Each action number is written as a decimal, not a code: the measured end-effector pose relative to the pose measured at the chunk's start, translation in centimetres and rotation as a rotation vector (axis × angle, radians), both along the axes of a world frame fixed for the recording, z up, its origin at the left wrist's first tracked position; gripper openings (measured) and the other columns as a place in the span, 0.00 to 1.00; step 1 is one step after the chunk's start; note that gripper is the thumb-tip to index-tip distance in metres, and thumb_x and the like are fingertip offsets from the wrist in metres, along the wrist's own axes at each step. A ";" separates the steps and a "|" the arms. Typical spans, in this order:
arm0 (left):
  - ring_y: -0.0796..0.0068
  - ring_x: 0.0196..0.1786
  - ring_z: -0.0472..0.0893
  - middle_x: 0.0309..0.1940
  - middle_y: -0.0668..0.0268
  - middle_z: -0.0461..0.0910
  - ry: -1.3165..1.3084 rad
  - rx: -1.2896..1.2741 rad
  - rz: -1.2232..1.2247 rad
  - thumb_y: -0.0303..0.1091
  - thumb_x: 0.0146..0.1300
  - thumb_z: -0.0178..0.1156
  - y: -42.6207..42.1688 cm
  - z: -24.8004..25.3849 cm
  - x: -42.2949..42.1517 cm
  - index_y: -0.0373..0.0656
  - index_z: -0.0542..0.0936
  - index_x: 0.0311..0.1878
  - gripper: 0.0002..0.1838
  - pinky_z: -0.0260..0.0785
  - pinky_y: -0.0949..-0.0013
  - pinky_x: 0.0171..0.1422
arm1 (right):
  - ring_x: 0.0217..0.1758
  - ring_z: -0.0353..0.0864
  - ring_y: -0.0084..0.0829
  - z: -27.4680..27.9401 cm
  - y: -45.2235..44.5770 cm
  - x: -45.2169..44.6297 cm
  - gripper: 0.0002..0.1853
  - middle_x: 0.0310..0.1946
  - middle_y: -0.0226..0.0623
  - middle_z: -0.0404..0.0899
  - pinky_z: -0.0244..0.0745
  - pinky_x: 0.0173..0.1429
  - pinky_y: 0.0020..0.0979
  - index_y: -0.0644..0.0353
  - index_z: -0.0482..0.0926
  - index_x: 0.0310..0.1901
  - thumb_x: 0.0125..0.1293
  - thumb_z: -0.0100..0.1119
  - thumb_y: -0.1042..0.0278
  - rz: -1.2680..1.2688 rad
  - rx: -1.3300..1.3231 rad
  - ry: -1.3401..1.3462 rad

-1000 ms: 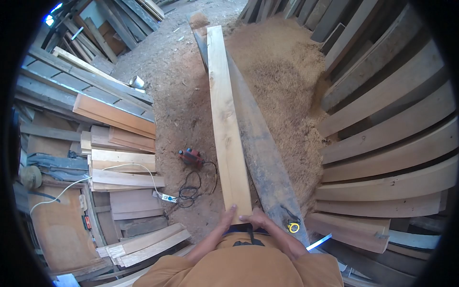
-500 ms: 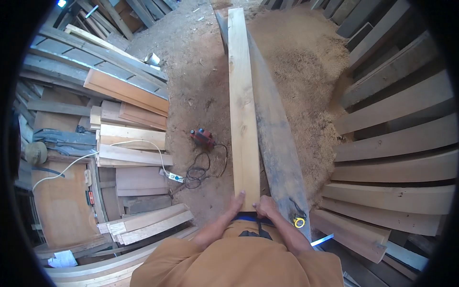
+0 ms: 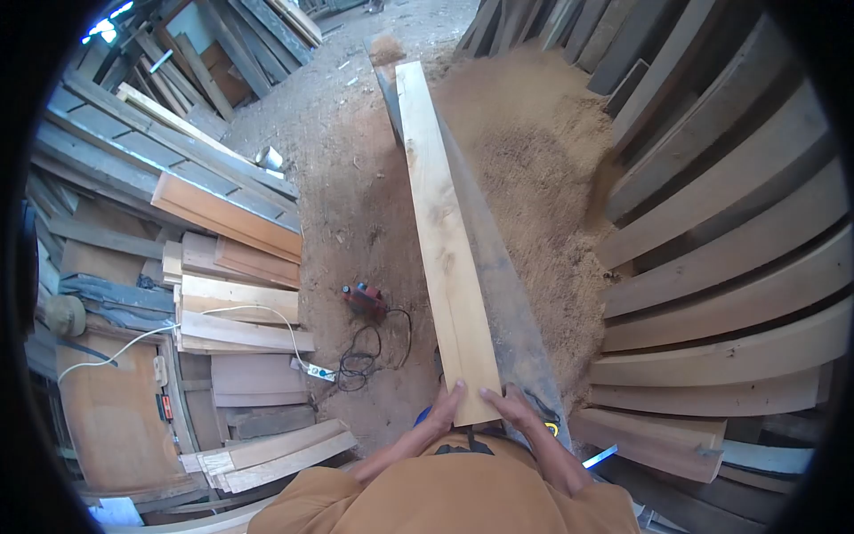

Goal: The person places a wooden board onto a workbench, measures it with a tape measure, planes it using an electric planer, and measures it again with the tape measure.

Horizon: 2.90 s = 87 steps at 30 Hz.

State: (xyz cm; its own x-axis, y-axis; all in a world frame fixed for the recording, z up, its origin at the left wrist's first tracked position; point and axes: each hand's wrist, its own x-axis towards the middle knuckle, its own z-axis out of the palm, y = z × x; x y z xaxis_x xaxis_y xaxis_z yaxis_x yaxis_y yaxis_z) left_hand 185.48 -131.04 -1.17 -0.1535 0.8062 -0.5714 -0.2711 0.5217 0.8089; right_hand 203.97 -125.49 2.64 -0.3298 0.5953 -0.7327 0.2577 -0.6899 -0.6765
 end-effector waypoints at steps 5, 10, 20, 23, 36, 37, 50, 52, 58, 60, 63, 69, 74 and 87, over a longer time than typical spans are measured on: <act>0.58 0.61 0.82 0.61 0.52 0.78 -0.556 0.086 -0.038 0.64 0.73 0.55 2.4 9.0 -1.7 0.33 0.67 0.70 0.41 0.76 0.55 0.67 | 0.54 0.81 0.35 11.8 1.8 0.4 0.32 0.50 0.48 0.83 0.75 0.60 0.35 0.77 0.77 0.59 0.67 0.67 0.52 0.067 0.259 -0.102; 0.57 0.59 0.83 0.62 0.55 0.79 -0.994 0.272 -0.025 0.70 0.71 0.52 5.8 20.0 -0.7 0.40 0.67 0.73 0.44 0.80 0.50 0.62 | 0.54 0.80 0.38 23.9 2.6 0.7 0.37 0.51 0.49 0.80 0.74 0.62 0.40 0.75 0.71 0.67 0.62 0.72 0.59 -0.123 0.536 0.495; 0.51 0.62 0.81 0.62 0.55 0.78 -1.332 0.405 -0.040 0.74 0.68 0.52 12.0 34.7 -1.4 0.49 0.72 0.71 0.42 0.78 0.42 0.62 | 0.57 0.74 0.44 35.7 7.9 -4.8 0.36 0.57 0.50 0.77 0.69 0.64 0.43 0.72 0.70 0.71 0.69 0.66 0.55 -0.031 1.637 0.174; 0.51 0.62 0.81 0.62 0.55 0.78 -1.345 0.441 -0.068 0.73 0.69 0.51 12.8 36.8 -1.2 0.49 0.72 0.71 0.41 0.77 0.41 0.64 | 0.57 0.74 0.43 37.0 8.2 -5.1 0.35 0.57 0.50 0.77 0.69 0.64 0.42 0.72 0.71 0.70 0.69 0.66 0.55 -0.071 1.663 0.146; 0.63 0.57 0.83 0.56 0.64 0.82 -1.239 0.405 -0.016 0.71 0.72 0.46 14.2 40.1 -0.5 0.53 0.77 0.66 0.35 0.78 0.50 0.62 | 0.56 0.74 0.43 38.6 9.1 -5.5 0.31 0.52 0.49 0.77 0.69 0.64 0.40 0.72 0.74 0.67 0.66 0.66 0.62 -0.148 1.679 0.185; 0.63 0.57 0.83 0.56 0.64 0.82 -1.243 0.394 -0.025 0.71 0.72 0.46 14.2 40.3 -0.6 0.53 0.76 0.66 0.35 0.78 0.50 0.62 | 0.55 0.74 0.44 38.4 9.3 -5.6 0.33 0.52 0.50 0.77 0.69 0.63 0.40 0.72 0.72 0.69 0.65 0.67 0.65 -0.152 1.694 0.193; 0.57 0.61 0.81 0.61 0.58 0.78 -1.319 0.430 -0.138 0.73 0.73 0.42 14.9 40.2 -1.1 0.52 0.70 0.72 0.39 0.77 0.46 0.65 | 0.63 0.73 0.31 38.4 9.9 -5.5 0.24 0.58 0.42 0.75 0.66 0.67 0.31 0.74 0.76 0.62 0.72 0.65 0.65 -0.191 1.624 0.209; 0.57 0.63 0.80 0.63 0.58 0.77 -1.356 0.464 -0.202 0.74 0.72 0.42 15.1 39.8 -1.0 0.52 0.68 0.74 0.41 0.75 0.48 0.67 | 0.62 0.73 0.30 38.4 10.0 -5.3 0.24 0.57 0.41 0.75 0.67 0.67 0.31 0.74 0.76 0.62 0.72 0.65 0.64 -0.194 1.620 0.206; 0.58 0.63 0.80 0.63 0.59 0.78 -1.335 0.449 -0.161 0.72 0.73 0.44 15.2 39.3 -0.5 0.52 0.69 0.74 0.39 0.75 0.48 0.67 | 0.60 0.75 0.41 38.1 9.7 -5.1 0.25 0.56 0.48 0.79 0.67 0.68 0.40 0.69 0.80 0.61 0.67 0.66 0.61 -0.269 1.513 0.238; 0.58 0.64 0.80 0.62 0.59 0.78 -1.319 0.467 -0.172 0.70 0.74 0.45 14.9 38.7 -0.5 0.53 0.70 0.73 0.37 0.75 0.49 0.68 | 0.60 0.75 0.41 37.5 9.3 -4.8 0.25 0.56 0.48 0.79 0.67 0.68 0.40 0.69 0.80 0.61 0.67 0.66 0.60 -0.266 1.497 0.235; 0.58 0.58 0.84 0.56 0.59 0.83 -1.198 0.304 0.017 0.65 0.75 0.50 13.9 37.7 -0.2 0.49 0.75 0.68 0.33 0.80 0.49 0.59 | 0.62 0.74 0.40 35.7 8.7 -3.4 0.28 0.55 0.48 0.79 0.67 0.69 0.40 0.69 0.79 0.62 0.67 0.66 0.56 -0.202 1.287 0.292; 0.57 0.63 0.82 0.63 0.53 0.79 -0.832 0.180 0.028 0.58 0.77 0.53 10.3 24.1 0.2 0.40 0.69 0.72 0.34 0.75 0.50 0.69 | 0.43 0.79 0.24 24.9 6.3 0.5 0.37 0.44 0.35 0.84 0.74 0.46 0.30 0.68 0.79 0.61 0.72 0.58 0.36 -0.180 0.561 0.317; 0.61 0.59 0.83 0.63 0.49 0.77 -0.401 0.055 -0.007 0.50 0.72 0.66 6.8 3.9 0.1 0.30 0.66 0.70 0.37 0.81 0.56 0.60 | 0.43 0.80 0.29 5.6 2.0 0.0 0.24 0.40 0.38 0.84 0.77 0.49 0.34 0.65 0.83 0.52 0.74 0.57 0.47 -0.144 0.163 -0.009; 0.59 0.59 0.83 0.63 0.54 0.79 -0.033 0.027 0.070 0.54 0.76 0.58 3.4 -9.1 -2.7 0.34 0.60 0.76 0.39 0.74 0.59 0.67 | 0.78 0.57 0.64 2.6 -5.4 7.7 0.43 0.77 0.57 0.55 0.57 0.78 0.62 0.46 0.66 0.75 0.58 0.72 0.51 0.673 0.137 -0.934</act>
